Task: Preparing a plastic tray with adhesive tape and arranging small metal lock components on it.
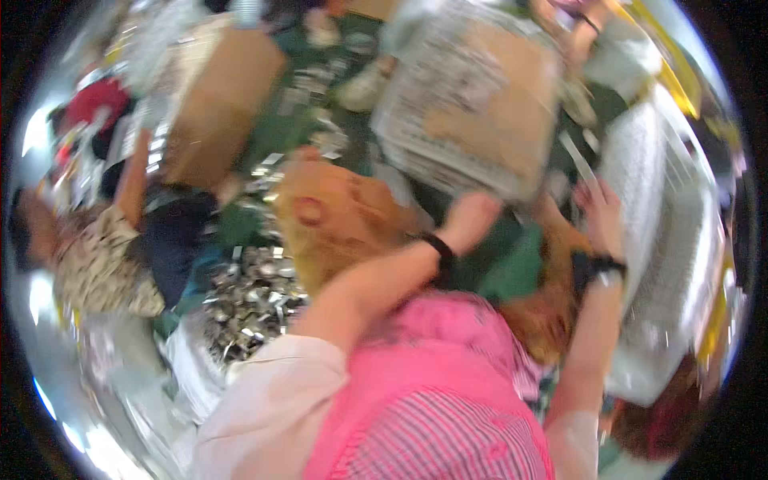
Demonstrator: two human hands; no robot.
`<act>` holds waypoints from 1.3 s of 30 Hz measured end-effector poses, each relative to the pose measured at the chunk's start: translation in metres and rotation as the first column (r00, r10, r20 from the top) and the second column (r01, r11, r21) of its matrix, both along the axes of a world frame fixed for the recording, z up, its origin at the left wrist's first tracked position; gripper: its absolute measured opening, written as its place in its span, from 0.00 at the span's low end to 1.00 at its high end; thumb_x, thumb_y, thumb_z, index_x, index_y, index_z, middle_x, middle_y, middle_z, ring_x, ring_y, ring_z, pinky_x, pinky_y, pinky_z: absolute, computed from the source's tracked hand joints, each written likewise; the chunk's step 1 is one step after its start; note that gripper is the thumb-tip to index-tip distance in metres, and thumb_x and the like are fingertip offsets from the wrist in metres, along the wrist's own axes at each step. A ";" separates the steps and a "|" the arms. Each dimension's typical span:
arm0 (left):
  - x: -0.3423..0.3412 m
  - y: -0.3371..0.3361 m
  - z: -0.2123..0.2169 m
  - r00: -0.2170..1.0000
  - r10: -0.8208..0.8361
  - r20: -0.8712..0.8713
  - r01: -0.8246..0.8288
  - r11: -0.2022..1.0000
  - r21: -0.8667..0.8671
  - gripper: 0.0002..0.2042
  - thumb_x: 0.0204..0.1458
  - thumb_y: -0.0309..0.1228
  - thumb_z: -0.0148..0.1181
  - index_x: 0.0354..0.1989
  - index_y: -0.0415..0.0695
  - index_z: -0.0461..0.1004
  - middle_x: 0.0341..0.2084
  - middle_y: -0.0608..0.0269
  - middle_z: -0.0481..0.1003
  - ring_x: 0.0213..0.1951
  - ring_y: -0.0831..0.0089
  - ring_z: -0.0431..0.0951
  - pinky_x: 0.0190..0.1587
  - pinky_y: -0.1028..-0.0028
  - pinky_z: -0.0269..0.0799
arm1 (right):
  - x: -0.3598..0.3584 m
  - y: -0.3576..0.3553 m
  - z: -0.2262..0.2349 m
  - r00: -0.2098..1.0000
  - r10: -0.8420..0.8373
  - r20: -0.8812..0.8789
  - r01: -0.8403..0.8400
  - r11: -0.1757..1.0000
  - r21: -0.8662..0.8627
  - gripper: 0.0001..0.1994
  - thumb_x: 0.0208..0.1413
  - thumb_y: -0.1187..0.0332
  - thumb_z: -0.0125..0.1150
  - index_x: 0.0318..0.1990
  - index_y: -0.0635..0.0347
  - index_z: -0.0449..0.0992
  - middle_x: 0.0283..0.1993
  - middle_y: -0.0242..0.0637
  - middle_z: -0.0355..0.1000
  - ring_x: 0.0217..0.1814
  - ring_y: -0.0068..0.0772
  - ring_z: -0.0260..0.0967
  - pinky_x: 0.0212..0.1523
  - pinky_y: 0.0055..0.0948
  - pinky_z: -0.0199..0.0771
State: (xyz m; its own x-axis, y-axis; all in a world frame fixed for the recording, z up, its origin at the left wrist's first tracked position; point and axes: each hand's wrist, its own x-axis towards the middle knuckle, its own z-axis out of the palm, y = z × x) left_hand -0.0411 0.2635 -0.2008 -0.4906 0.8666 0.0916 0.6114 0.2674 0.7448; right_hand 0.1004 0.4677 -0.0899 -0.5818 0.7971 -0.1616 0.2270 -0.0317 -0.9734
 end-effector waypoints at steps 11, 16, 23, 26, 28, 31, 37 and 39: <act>-0.002 0.006 0.011 0.935 0.171 0.311 -0.224 0.964 0.144 0.14 0.48 0.37 0.56 0.33 0.36 0.73 0.31 0.50 0.74 0.36 0.55 0.73 0.40 0.65 0.68 | -0.023 -0.056 -0.058 0.975 -0.191 -0.113 0.095 0.818 -0.567 0.17 0.57 0.62 0.46 0.49 0.63 0.60 0.50 0.46 0.65 0.52 0.40 0.62 0.48 0.36 0.64; -0.005 0.000 0.013 0.956 0.194 0.220 -0.233 0.958 0.165 0.14 0.48 0.37 0.57 0.33 0.37 0.74 0.32 0.52 0.74 0.38 0.55 0.72 0.42 0.64 0.67 | -0.027 -0.060 -0.055 0.988 -0.122 -0.094 0.059 0.864 -0.500 0.13 0.59 0.63 0.43 0.46 0.61 0.59 0.48 0.45 0.65 0.49 0.39 0.64 0.48 0.39 0.66; -0.017 -0.009 0.017 0.970 0.200 0.137 -0.219 0.965 0.145 0.13 0.48 0.36 0.58 0.35 0.37 0.74 0.33 0.51 0.74 0.38 0.55 0.73 0.43 0.66 0.67 | -0.041 -0.068 -0.062 0.986 -0.049 -0.162 -0.053 0.817 -0.574 0.10 0.61 0.64 0.39 0.45 0.60 0.59 0.49 0.48 0.66 0.49 0.40 0.65 0.48 0.40 0.67; -0.021 -0.010 0.014 0.966 0.212 0.146 -0.230 0.966 0.118 0.13 0.48 0.36 0.58 0.34 0.37 0.74 0.31 0.52 0.74 0.36 0.57 0.74 0.40 0.67 0.68 | -0.046 -0.073 -0.061 0.981 -0.036 -0.191 -0.084 0.805 -0.587 0.11 0.62 0.64 0.38 0.46 0.60 0.59 0.49 0.49 0.66 0.49 0.41 0.65 0.48 0.39 0.67; -0.024 -0.014 0.012 0.964 0.209 0.161 -0.229 0.966 0.119 0.14 0.48 0.36 0.58 0.34 0.36 0.74 0.31 0.52 0.75 0.34 0.59 0.74 0.39 0.68 0.68 | -0.048 -0.077 -0.066 0.976 -0.038 -0.215 -0.099 0.801 -0.591 0.11 0.61 0.63 0.41 0.45 0.60 0.59 0.46 0.45 0.67 0.46 0.37 0.66 0.47 0.36 0.67; -0.023 -0.014 0.011 0.950 0.204 0.235 -0.238 0.962 0.130 0.14 0.49 0.37 0.58 0.34 0.36 0.74 0.30 0.52 0.75 0.32 0.63 0.75 0.36 0.71 0.68 | -0.048 -0.076 -0.066 0.972 -0.027 -0.232 -0.117 0.802 -0.586 0.12 0.61 0.61 0.43 0.43 0.59 0.60 0.44 0.42 0.67 0.44 0.34 0.66 0.46 0.33 0.67; -0.011 -0.010 0.023 0.863 0.187 0.469 -0.189 0.981 -0.043 0.14 0.51 0.37 0.55 0.34 0.35 0.74 0.27 0.53 0.76 0.31 0.72 0.74 0.36 0.74 0.68 | -0.041 -0.075 -0.064 0.960 -0.068 -0.273 -0.131 0.751 -0.647 0.12 0.61 0.61 0.41 0.45 0.61 0.60 0.48 0.44 0.67 0.46 0.35 0.67 0.46 0.33 0.67; -0.010 -0.010 0.016 0.842 0.162 0.515 -0.177 0.984 -0.020 0.14 0.52 0.37 0.55 0.34 0.35 0.74 0.26 0.53 0.76 0.30 0.73 0.74 0.36 0.74 0.68 | -0.040 -0.075 -0.064 0.960 -0.049 -0.274 -0.146 0.750 -0.646 0.13 0.61 0.62 0.41 0.46 0.61 0.60 0.49 0.45 0.66 0.47 0.35 0.66 0.46 0.33 0.67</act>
State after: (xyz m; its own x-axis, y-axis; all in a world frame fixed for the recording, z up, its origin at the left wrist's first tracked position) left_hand -0.0516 0.2536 -0.1846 -0.6127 0.7667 -0.1917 0.0874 0.3069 0.9477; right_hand 0.0607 0.3929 -0.1540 -0.7132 0.5196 -0.4704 -0.0082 -0.6774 -0.7356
